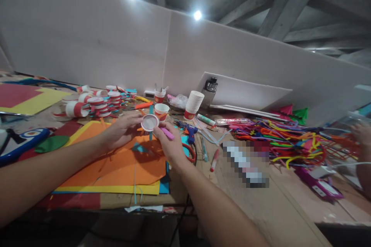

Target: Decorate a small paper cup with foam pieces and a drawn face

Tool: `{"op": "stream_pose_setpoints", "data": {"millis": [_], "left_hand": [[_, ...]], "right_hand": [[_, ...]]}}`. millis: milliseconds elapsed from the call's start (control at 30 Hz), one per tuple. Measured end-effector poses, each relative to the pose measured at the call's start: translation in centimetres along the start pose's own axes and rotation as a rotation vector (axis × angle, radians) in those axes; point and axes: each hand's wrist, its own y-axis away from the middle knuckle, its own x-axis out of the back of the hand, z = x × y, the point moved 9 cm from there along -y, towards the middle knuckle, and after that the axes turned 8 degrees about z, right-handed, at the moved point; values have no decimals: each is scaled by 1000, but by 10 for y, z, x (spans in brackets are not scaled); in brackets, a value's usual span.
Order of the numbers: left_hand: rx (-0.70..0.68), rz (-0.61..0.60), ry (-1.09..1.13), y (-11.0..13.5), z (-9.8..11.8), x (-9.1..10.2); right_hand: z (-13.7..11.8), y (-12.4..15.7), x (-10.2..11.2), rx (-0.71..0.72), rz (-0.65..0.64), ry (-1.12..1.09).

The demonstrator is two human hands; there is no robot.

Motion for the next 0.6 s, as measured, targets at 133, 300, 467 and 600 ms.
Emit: {"op": "stream_pose_setpoints", "data": {"millis": [133,300,467,600], "left_hand": [[11,9,-47,-3,-4,4],[32,47,-103,-4,-7,8],[19,65,-97,-5,-8,9],[31,93,-81,-5,-9,10]], "right_hand": [[15,-1,-3,-117,1,-88],[19,-2,-2,-130,4,-103],[16,-1,2,-119,35,-46],[14,1,2,-151,55,-89]]}}
